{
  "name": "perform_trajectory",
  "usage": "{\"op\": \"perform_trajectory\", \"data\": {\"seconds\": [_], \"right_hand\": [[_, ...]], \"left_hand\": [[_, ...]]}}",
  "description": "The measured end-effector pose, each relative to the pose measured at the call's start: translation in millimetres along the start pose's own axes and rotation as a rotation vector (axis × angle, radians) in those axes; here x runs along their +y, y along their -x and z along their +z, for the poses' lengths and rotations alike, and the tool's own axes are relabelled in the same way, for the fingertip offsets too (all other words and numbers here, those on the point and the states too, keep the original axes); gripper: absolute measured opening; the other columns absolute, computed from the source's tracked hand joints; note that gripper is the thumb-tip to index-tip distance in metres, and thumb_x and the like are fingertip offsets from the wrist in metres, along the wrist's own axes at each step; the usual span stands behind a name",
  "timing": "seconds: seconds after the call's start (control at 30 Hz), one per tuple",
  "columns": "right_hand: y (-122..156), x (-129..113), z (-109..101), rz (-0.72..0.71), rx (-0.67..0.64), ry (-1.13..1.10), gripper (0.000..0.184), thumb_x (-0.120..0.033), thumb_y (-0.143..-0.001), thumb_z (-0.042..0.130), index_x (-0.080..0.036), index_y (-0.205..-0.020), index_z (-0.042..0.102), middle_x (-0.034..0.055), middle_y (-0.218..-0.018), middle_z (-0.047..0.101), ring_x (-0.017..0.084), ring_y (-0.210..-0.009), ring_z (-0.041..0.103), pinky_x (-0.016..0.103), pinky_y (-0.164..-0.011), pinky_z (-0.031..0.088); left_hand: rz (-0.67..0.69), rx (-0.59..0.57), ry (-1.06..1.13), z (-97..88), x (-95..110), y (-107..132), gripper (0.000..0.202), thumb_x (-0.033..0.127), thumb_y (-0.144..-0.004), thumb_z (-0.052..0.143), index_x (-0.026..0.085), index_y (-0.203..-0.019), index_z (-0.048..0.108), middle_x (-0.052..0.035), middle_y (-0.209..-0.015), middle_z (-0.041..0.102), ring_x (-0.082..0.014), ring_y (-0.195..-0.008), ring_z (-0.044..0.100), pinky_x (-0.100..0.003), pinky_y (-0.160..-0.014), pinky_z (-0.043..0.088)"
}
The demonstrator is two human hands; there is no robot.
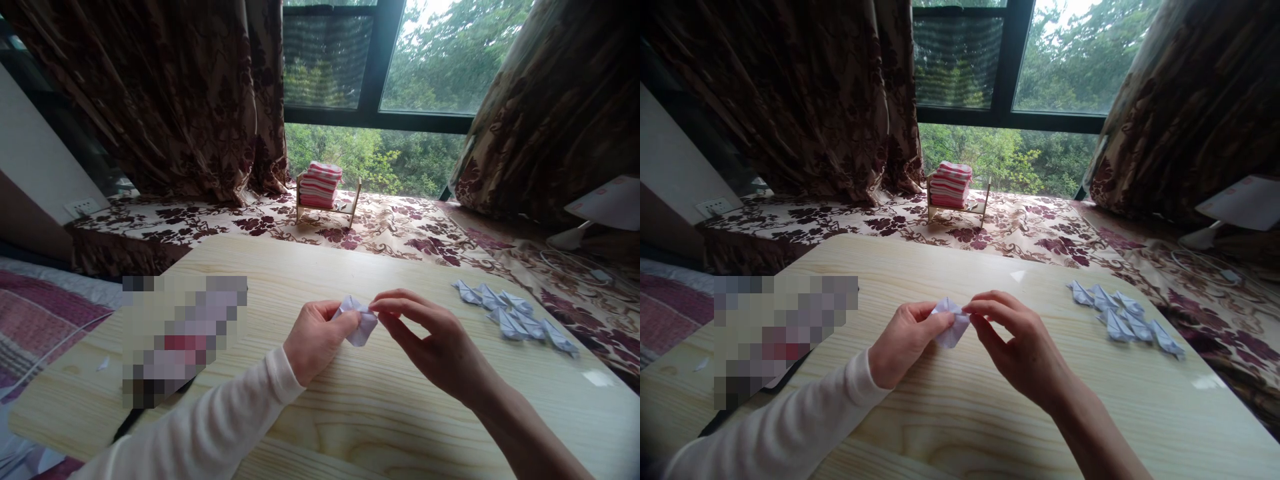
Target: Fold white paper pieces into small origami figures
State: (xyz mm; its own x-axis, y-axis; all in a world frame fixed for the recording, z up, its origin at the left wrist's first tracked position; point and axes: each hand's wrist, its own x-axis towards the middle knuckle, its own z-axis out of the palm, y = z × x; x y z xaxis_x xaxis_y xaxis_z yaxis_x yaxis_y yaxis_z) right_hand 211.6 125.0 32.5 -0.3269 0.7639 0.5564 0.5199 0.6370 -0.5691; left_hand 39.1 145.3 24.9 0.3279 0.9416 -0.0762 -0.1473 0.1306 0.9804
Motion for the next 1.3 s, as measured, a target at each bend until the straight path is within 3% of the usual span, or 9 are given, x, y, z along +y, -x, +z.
{"op": "perform_trajectory", "data": {"seconds": [0.1,0.23,0.43,0.73,0.97,1.17,1.3], "right_hand": [[0,-3,0,0.091,0.042,-0.026,0.015,-0.021,-0.091,0.051,-0.021,-0.093,0.066,0.0059,-0.095,0.065,0.017,-0.084,0.062,0.026,-0.068,0.049],[-1,-9,2,0.175,0.02,-0.026,0.02,-0.029,-0.091,0.052,-0.019,-0.078,0.063,0.0035,-0.076,0.061,0.015,-0.068,0.056,0.026,-0.06,0.045],[-1,-13,9,0.275,-0.009,0.003,0.03,-0.037,-0.091,0.049,-0.018,-0.071,0.06,-0.0004,-0.062,0.053,0.012,-0.056,0.047,0.024,-0.052,0.039],[2,-7,18,0.47,0.033,0.054,0.042,-0.056,-0.091,0.039,-0.02,-0.08,0.055,-0.0015,-0.06,0.053,0.013,-0.053,0.049,0.024,-0.048,0.037],[1,-11,22,0.432,0.052,-0.101,0.037,-0.05,-0.09,0.044,-0.018,-0.075,0.057,-0.0031,-0.056,0.048,0.011,-0.05,0.043,0.022,-0.045,0.034],[1,-9,19,0.424,0.069,-0.179,0.032,-0.043,-0.09,0.048,-0.018,-0.071,0.056,-0.0043,-0.055,0.044,0.009,-0.048,0.037,0.021,-0.042,0.03],[0,-9,15,0.42,0.031,-0.189,0.031,-0.041,-0.09,0.049,-0.018,-0.071,0.058,-0.0043,-0.054,0.044,0.008,-0.046,0.034,0.021,-0.039,0.026]], "left_hand": [[0.074,0.035,-0.07,0.8,0,2,0.02,0.028,-0.071,0.059,0.011,-0.064,0.065,0.0017,-0.057,0.049,-0.0097,-0.058,0.041,-0.024,-0.056,0.033],[0.139,0.096,-0.126,-0.3,-2,2,0.021,0.028,-0.074,0.057,0.013,-0.059,0.059,0.0031,-0.055,0.044,-0.0097,-0.057,0.037,-0.024,-0.055,0.031],[0.186,0.08,-0.185,-0.6,-5,3,0.02,0.028,-0.078,0.056,0.013,-0.066,0.064,0.0016,-0.061,0.05,-0.0115,-0.06,0.042,-0.025,-0.059,0.035],[0.204,0.078,-0.181,0.2,-7,3,0.02,0.027,-0.081,0.056,0.014,-0.067,0.062,0.0017,-0.063,0.048,-0.0113,-0.063,0.042,-0.024,-0.06,0.035],[0.196,0.066,-0.164,1.6,-9,4,0.022,0.03,-0.081,0.056,0.014,-0.066,0.06,0.0011,-0.064,0.048,-0.0118,-0.064,0.043,-0.025,-0.062,0.036],[0.153,-0.068,-0.084,-0.7,5,6,0.03,0.037,-0.08,0.056,0.013,-0.066,0.064,-0.001,-0.062,0.054,-0.0139,-0.065,0.047,-0.026,-0.064,0.039],[0.141,-0.04,-0.055,-2.7,10,4,0.032,0.038,-0.079,0.057,0.012,-0.062,0.066,-0.001,-0.059,0.056,-0.0132,-0.062,0.048,-0.025,-0.061,0.039]]}}
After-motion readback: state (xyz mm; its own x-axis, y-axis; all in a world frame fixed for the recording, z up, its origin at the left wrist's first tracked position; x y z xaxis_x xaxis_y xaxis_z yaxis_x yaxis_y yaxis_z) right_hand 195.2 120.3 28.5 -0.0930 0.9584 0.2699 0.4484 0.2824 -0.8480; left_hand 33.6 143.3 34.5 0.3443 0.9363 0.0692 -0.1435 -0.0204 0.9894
